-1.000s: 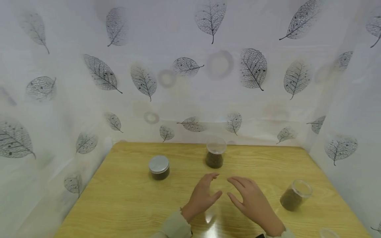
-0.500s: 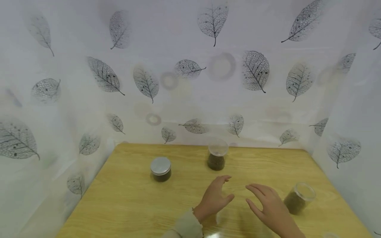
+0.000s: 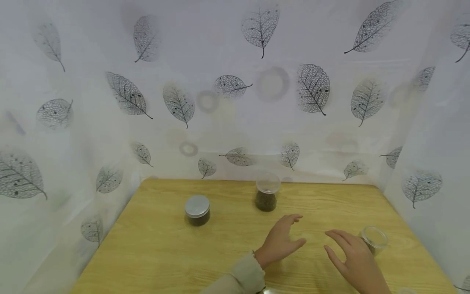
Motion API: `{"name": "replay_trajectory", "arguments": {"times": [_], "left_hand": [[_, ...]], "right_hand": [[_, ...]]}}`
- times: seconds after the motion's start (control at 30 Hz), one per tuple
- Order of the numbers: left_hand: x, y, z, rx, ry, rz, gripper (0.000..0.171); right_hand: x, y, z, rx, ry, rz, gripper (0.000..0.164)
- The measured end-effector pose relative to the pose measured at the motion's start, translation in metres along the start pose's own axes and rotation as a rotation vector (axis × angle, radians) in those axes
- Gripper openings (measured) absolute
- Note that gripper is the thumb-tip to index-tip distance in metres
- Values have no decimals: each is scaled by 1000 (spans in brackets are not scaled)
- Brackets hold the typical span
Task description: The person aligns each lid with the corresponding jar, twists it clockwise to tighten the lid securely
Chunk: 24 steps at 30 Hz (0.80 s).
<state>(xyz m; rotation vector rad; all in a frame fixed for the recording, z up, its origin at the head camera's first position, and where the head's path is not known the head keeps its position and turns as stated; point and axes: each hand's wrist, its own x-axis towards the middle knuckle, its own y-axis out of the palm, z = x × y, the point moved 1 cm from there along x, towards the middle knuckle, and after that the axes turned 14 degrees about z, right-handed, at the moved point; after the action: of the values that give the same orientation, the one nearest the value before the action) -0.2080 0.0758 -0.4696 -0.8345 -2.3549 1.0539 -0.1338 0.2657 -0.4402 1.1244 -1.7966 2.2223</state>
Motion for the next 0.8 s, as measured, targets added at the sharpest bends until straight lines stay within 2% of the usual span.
{"name": "replay_trajectory", "arguments": {"times": [0.1, 0.23, 0.33, 0.47, 0.63, 0.8], "left_hand": [[8, 1, -7, 6, 32, -3, 58], [15, 4, -14, 21, 65, -20, 59], [20, 7, -17, 22, 66, -26, 59], [27, 14, -21, 3, 61, -10, 59], [37, 22, -29, -7, 72, -5, 60], [45, 27, -36, -32, 74, 0, 60]], "right_hand": [[-5, -4, -6, -10, 27, 7, 66], [-12, -7, -12, -7, 64, 25, 55], [-17, -8, -16, -2, 90, 22, 53], [-25, -8, -25, -28, 127, 6, 59], [-34, -12, -32, -47, 149, -14, 37], [-35, -17, -34, -35, 161, -17, 45]]}}
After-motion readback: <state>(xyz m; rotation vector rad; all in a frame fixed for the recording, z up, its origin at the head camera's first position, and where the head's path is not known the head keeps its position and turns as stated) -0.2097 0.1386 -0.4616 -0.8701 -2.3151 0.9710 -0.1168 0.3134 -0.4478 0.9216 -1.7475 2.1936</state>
